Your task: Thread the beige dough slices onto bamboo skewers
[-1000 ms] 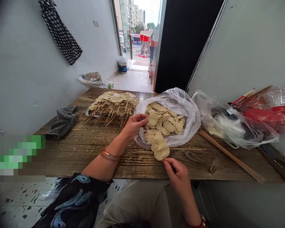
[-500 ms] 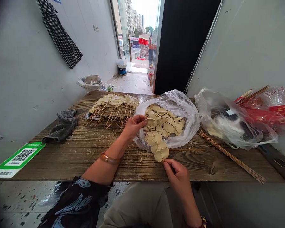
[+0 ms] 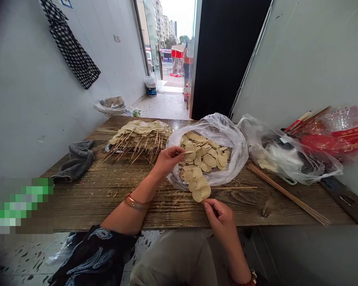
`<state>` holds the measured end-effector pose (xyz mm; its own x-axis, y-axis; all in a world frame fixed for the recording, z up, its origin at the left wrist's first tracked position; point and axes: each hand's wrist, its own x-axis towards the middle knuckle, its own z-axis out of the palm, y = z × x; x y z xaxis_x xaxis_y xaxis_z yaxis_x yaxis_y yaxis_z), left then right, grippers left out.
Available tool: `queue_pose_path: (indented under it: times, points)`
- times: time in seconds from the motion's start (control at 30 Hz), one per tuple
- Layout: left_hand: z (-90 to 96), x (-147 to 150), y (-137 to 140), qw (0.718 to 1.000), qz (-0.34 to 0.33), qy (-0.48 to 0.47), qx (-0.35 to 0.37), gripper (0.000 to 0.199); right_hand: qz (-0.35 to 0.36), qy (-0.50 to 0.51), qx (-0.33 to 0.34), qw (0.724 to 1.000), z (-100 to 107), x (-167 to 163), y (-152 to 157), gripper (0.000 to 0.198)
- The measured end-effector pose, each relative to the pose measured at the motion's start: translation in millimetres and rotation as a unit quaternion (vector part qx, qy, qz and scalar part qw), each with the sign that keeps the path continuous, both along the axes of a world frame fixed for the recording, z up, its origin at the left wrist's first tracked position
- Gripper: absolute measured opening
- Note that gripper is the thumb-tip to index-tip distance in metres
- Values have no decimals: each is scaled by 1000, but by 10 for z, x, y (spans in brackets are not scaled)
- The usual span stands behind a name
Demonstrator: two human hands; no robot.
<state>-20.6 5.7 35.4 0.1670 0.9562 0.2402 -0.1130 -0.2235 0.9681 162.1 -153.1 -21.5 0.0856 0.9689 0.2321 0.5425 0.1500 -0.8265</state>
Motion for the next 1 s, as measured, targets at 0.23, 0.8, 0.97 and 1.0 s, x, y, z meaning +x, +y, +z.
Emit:
queue_pose_path:
  times: [0.23, 0.8, 0.97, 1.0]
  points:
    - [-8, 24, -16, 999, -31, -10, -11, 17, -7, -1, 13, 1000, -21, -10, 4, 31]
    - [-58, -2, 15, 994, -20, -79, -70, 27, 6, 3, 10, 1000, -30, 9, -39, 30]
    - [-68, -1, 17, 997, -5, -58, -50, 23, 9, 10, 5, 1000, -73, 23, -37, 31]
    - [-69, 1, 18, 998, -1, -52, -44, 22, 8, 10, 5, 1000, -81, 24, -34, 31]
